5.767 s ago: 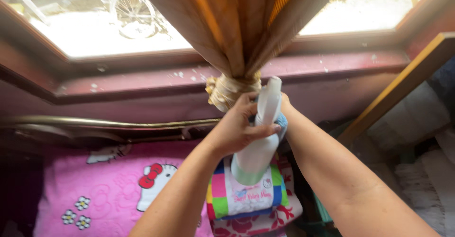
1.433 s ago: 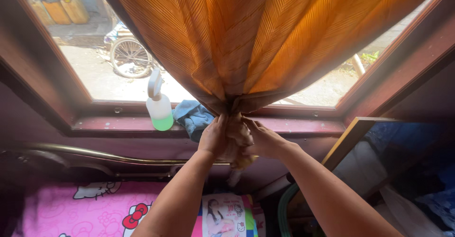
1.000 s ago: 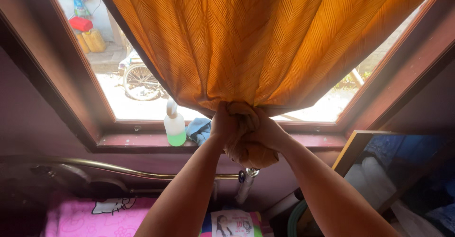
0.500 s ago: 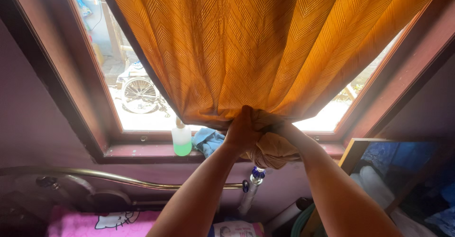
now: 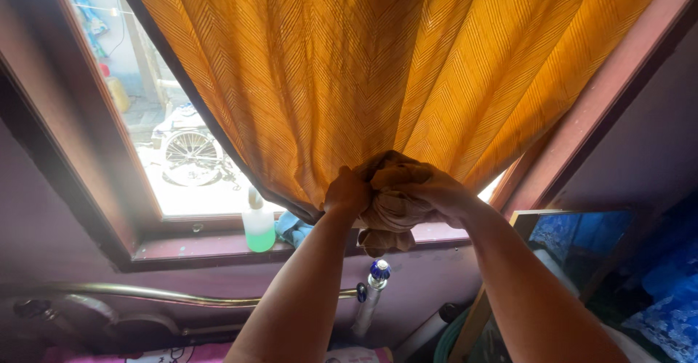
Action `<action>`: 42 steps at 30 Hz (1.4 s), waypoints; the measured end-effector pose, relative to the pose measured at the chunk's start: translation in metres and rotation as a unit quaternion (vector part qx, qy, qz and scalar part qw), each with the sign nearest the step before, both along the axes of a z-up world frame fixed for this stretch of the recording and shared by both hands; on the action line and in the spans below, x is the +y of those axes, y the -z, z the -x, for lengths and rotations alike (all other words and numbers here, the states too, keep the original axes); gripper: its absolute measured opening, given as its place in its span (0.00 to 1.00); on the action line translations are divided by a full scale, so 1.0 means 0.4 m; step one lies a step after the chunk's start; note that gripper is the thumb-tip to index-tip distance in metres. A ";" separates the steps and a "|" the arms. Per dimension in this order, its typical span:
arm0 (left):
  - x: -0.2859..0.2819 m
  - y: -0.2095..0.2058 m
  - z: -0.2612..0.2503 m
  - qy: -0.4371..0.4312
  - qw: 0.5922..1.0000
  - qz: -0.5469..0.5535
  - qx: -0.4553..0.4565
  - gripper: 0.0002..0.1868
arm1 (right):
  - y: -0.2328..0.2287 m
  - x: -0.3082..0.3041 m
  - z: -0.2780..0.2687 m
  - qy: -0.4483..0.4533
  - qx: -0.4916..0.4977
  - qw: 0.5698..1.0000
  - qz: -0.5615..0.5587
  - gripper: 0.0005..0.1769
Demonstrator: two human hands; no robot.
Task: The person cleans a window using a spray bottle and a cloth. They spray the window surface and wipe it with the cloth, then adjust the curtain to access the window frame and continue cleaning.
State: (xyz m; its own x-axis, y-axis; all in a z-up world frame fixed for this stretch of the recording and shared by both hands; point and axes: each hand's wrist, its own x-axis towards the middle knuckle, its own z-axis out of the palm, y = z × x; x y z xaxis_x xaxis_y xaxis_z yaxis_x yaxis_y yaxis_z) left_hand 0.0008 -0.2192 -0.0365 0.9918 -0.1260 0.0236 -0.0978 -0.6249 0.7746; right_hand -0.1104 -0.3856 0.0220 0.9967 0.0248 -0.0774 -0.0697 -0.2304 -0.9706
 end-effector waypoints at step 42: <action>0.012 0.017 0.087 0.231 0.957 0.122 -0.124 0.27 | -0.165 -0.211 -0.039 0.419 -0.113 0.898 -0.065 0.61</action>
State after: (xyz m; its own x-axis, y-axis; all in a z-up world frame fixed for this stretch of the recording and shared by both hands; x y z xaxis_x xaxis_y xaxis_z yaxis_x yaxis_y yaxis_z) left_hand -0.0341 -0.2143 -0.0433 0.7919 -0.5097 0.3362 -0.5197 -0.2737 0.8093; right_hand -0.0949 -0.4701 0.0879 0.6592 -0.7479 0.0784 0.0368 -0.0721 -0.9967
